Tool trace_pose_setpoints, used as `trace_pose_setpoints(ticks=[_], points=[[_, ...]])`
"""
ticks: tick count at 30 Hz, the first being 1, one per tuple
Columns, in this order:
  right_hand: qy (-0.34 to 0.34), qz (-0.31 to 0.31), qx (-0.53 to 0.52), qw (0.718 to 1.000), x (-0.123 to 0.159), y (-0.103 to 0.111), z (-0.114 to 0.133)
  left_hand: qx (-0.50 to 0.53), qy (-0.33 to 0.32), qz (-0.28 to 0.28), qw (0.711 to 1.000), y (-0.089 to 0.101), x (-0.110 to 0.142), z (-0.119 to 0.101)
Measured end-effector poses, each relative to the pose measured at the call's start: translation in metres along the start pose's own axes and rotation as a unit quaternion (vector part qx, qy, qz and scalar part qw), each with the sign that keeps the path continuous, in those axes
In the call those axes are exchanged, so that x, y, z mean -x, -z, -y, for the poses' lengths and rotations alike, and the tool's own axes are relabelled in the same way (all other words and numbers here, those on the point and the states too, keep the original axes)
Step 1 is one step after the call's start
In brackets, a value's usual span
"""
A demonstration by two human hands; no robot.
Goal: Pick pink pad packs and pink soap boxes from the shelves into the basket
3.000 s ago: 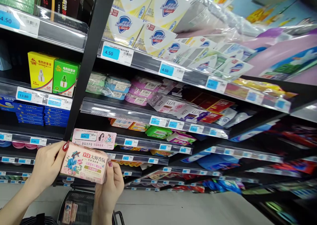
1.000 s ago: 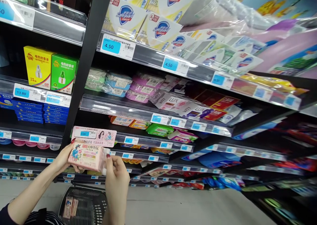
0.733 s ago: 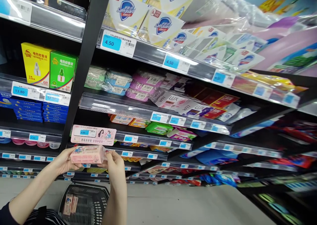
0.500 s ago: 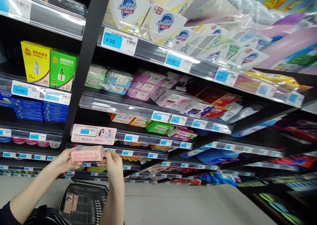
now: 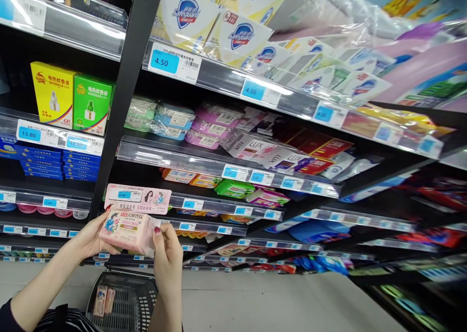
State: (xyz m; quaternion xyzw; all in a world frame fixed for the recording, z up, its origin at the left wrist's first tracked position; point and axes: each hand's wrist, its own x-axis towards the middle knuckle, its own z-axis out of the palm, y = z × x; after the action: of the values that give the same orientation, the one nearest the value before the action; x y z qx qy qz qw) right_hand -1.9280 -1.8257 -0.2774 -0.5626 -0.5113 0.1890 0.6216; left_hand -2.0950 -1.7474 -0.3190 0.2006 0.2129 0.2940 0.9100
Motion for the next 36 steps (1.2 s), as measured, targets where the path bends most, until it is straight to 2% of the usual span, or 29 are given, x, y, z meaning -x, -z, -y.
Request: trace_pose_setpoints(ticks=[3,6,8,14,17,20,25,28,30,33,36], points=[[0.121,0.013,0.042,0.992,0.011,-0.005,0.016,0.023,-0.067,0.042,0.997,-0.005,0.002,-0.001],[0.23,0.034,0.076,0.97,0.019,-0.008,0.023,0.072,-0.116,0.031,0.99,-0.012,0.003,-0.002],[0.271,0.047,0.096,0.957,0.022,-0.009,0.025,0.083,-0.123,0.023,0.989,-0.016,0.005,-0.002],[0.318,0.06,0.105,0.94,0.024,-0.011,0.029,0.054,-0.134,0.017,0.989,-0.016,0.007,-0.004],[0.314,0.057,0.103,0.942,0.026,-0.011,0.027,0.034,-0.147,0.05,0.987,-0.011,0.008,-0.003],[0.294,0.042,0.078,0.952,0.026,-0.009,0.02,-0.027,-0.199,0.083,0.976,-0.006,0.012,-0.004],[0.262,0.055,0.003,0.964,0.019,0.002,0.008,-0.193,-0.312,0.093,0.926,0.001,0.024,-0.014],[0.259,0.071,-0.053,0.962,0.018,0.007,0.003,-0.282,-0.397,0.103,0.867,0.004,0.028,-0.021],[0.253,0.089,-0.093,0.959,0.02,0.009,0.001,-0.325,-0.442,0.144,0.824,0.004,0.03,-0.023],[0.235,0.106,-0.133,0.957,0.025,0.009,0.0,-0.363,-0.472,0.203,0.778,0.003,0.03,-0.026],[0.221,0.104,-0.144,0.959,0.03,0.01,0.0,-0.373,-0.484,0.226,0.759,0.002,0.03,-0.028]])
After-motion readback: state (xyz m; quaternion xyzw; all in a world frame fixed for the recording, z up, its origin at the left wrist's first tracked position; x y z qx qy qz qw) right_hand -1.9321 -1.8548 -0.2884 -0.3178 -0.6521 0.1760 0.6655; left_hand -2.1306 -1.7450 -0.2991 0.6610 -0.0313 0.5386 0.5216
